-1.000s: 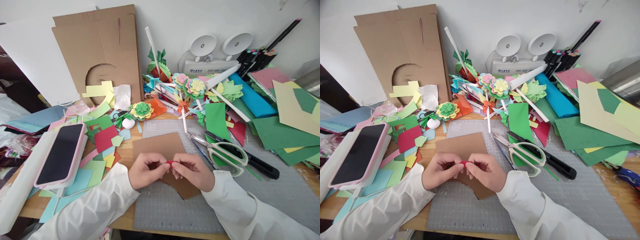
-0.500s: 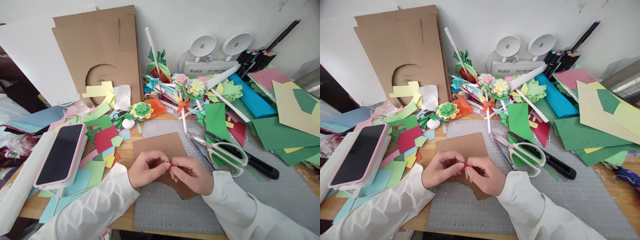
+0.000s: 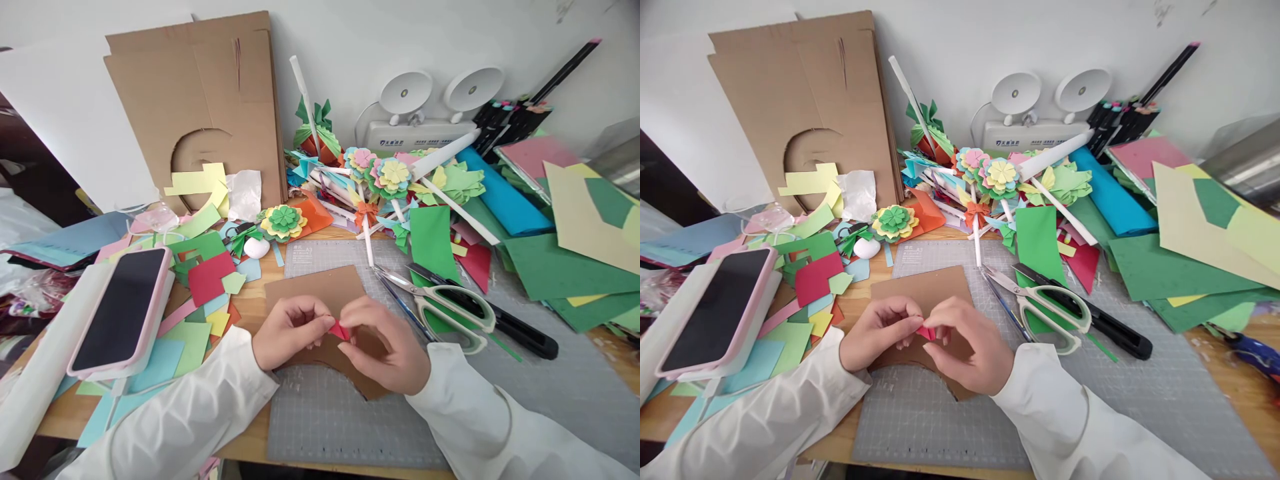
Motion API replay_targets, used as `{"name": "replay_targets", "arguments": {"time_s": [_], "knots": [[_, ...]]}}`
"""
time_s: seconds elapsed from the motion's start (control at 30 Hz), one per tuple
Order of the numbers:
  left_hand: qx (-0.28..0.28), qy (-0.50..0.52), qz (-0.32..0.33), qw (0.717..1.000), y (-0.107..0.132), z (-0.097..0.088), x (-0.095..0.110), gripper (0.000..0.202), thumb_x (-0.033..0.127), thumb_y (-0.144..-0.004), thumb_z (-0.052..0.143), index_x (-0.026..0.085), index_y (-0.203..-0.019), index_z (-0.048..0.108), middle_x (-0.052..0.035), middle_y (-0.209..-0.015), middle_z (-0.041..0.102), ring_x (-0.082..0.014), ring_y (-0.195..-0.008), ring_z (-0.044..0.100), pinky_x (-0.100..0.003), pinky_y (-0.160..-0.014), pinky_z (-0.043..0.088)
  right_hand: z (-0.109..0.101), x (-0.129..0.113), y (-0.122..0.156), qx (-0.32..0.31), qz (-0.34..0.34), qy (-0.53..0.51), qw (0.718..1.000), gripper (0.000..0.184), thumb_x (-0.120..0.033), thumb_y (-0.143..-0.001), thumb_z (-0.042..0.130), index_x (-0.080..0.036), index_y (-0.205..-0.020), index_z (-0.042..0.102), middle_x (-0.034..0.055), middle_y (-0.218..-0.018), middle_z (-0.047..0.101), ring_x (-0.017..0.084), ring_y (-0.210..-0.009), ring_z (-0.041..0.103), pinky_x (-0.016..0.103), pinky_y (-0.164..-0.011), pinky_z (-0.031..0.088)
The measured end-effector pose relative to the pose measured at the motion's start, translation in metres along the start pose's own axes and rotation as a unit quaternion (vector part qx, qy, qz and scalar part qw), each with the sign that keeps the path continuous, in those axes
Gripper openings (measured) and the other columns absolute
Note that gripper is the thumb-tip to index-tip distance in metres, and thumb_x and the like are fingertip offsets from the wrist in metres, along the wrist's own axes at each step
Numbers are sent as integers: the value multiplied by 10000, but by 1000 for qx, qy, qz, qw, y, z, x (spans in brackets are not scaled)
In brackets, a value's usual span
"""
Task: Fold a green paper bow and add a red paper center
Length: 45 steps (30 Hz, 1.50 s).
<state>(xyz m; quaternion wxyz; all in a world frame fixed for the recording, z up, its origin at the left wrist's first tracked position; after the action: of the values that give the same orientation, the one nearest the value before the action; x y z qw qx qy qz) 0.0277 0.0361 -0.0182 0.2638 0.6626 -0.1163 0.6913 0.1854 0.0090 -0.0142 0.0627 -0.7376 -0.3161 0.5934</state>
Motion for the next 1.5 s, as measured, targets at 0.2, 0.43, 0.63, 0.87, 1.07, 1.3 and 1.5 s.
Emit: {"name": "replay_targets", "arguments": {"time_s": [0.2,0.43,0.63,0.87,1.07,1.3,1.5], "knots": [[-62,71,-40,995,2,3,-3,350,445,-783,635,112,-683,601,19,-500,521,-61,-438,434,-188,-446,352,-5,-10,-1,-4,-96,100,990,169,-116,-883,536,-225,-1005,575,44,-855,608,146,-778,608,258,-673,518],[-81,89,-81,989,3,3,-8,330,426,-735,692,112,-676,612,35,-469,502,-46,-398,401,-172,-392,309,-4,-12,-1,-14,-136,131,982,190,-133,-887,533,-221,-1052,565,45,-849,624,140,-750,608,254,-657,527],[-95,124,-85,984,2,5,-9,326,419,-743,686,108,-678,612,26,-482,527,-48,-405,432,-172,-403,329,-7,-18,-3,-19,-150,206,967,162,-136,-914,494,-231,-1007,587,33,-800,626,119,-683,603,224,-631,525],[-84,72,-82,991,2,4,-7,308,400,-703,710,119,-660,592,38,-464,514,-41,-393,396,-173,-401,311,-5,-12,0,-13,-131,119,984,167,-135,-894,519,-212,-1017,601,51,-823,638,143,-733,604,257,-638,519],[-59,36,-44,997,1,6,-3,286,356,-663,717,125,-612,556,43,-471,478,-45,-406,367,-183,-409,286,-4,-11,-4,6,-42,40,998,95,-130,-862,547,-205,-870,605,35,-745,610,140,-670,586,257,-581,488],[-46,-38,30,998,4,7,-1,189,239,-672,652,128,-580,529,20,-534,470,-63,-479,347,-197,-441,285,-1,-2,-3,0,87,-40,995,90,-166,-834,574,-191,-748,566,18,-683,587,126,-601,538,255,-540,432],[-56,-70,75,993,6,8,3,157,170,-686,611,125,-571,514,30,-531,443,-47,-460,296,-188,-423,234,2,3,-1,12,159,-135,978,115,-184,-814,608,-196,-757,509,-3,-691,562,101,-575,517,217,-503,436]]}}
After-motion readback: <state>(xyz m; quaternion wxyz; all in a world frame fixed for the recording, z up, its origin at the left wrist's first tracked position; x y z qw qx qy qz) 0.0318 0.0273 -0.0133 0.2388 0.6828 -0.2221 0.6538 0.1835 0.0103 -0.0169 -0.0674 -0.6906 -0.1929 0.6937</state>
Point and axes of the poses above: each hand's wrist, its own y-axis away from the middle knuckle, its own z-axis out of the palm, x = y × z, the point moved 3 cm from there along -y, towards the middle knuckle
